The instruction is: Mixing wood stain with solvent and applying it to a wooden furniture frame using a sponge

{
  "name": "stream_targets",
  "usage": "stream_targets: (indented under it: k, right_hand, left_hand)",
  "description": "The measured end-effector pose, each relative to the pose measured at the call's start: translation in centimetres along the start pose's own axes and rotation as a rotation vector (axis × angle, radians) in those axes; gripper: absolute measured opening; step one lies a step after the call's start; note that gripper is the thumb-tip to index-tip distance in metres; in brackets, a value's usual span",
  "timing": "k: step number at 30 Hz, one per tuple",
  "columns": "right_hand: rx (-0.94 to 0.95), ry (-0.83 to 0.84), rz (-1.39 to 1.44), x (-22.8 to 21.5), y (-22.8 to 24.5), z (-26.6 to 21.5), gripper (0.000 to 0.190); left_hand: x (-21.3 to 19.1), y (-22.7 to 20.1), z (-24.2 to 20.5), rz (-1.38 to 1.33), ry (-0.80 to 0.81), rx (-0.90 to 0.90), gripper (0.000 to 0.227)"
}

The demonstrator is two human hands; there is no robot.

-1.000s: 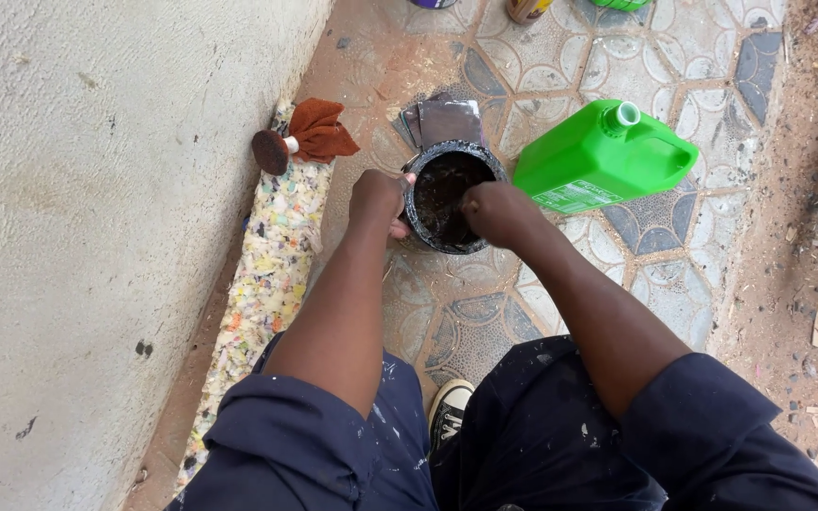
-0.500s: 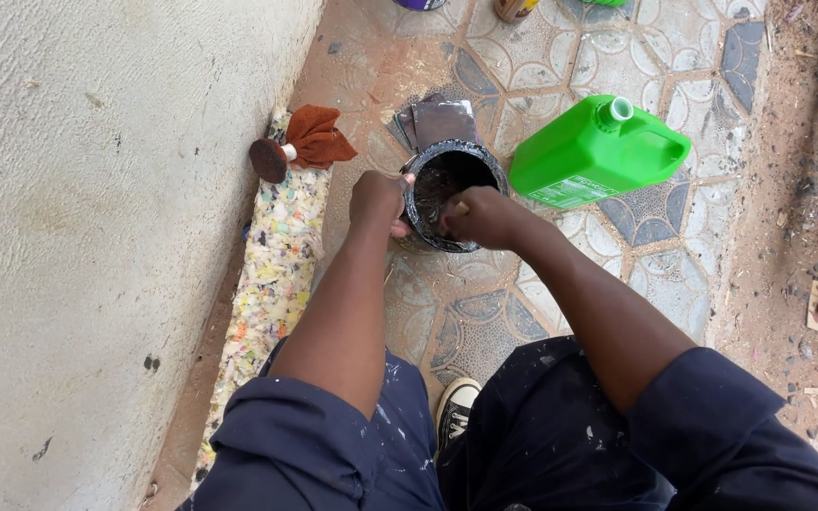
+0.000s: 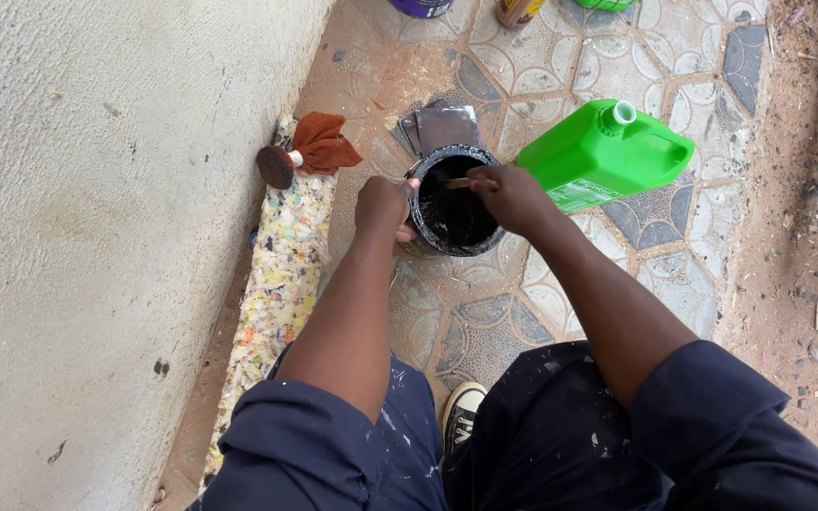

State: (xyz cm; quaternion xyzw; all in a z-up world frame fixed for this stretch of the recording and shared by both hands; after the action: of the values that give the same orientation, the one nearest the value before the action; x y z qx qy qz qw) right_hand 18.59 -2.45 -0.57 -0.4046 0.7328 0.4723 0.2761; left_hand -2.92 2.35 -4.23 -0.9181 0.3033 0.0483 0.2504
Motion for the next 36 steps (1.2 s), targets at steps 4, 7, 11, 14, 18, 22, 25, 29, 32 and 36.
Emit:
stream_targets:
  k: [4,7,11,14,18,22,25,29,32,36]
  right_hand:
    - [0.04,0.116,-0.177,0.8,1.1,-0.9,0.032]
    - [-0.012,0.313,0.106,1.1,4.0,-1.9,0.027]
    - [-0.041,0.036,-0.017,0.1,0.2,-0.4,0.032]
    - [0.024,0.213,-0.045,0.5,2.4,-1.7,0.031]
    - [-0.13,0.106,0.111,-0.4,6.2,-3.1,0.035]
    - [-0.064,-0.047,-0.138,-0.7,1.8,-1.5,0.03]
    - [0.042,0.273,0.054,-1.2,3.2,-3.5,0.035]
    - [0.048,0.132,0.163,-2.4,2.1,-4.1,0.034]
    - [0.078,0.057,0.115,-2.7,-0.7,-4.6,0.032]
    - [0.151,0.047,0.316,-3.7,-1.8,-7.1,0.029]
  left_hand:
    - [0.0,-0.1,-0.1,0.012,-0.008,0.01,0.044]
    - [0.0,0.1,0.4,-0.002,-0.016,0.027,0.042]
    - [0.2,0.3,0.1,-0.021,-0.019,0.05,0.041]
    - [0.3,0.2,0.3,-0.014,-0.03,0.055,0.04]
    - [0.9,0.5,1.7,-0.051,-0.04,0.03,0.04]
    - [2.0,1.4,5.8,0.015,-0.064,0.051,0.045]
    - [3.7,1.9,10.7,-0.021,-0.06,0.309,0.049]
    - [3.0,0.5,4.6,-0.202,0.113,0.281,0.066]
    - [2.0,-1.7,-0.1,-0.234,0.147,0.296,0.074]
    - [3.9,-1.8,3.3,-0.244,-0.031,0.396,0.061]
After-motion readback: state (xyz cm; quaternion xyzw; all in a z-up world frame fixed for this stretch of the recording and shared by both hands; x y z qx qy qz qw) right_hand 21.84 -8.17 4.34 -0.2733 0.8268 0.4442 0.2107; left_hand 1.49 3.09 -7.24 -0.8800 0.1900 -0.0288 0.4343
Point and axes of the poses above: each hand's wrist, its own z-axis towards the middle knuckle, its own x-axis out of the palm, y = z × x, the point moved 4 cm from there along z, towards the middle knuckle, and after that the axes turned 6 degrees about -x, right-handed, at the moved point
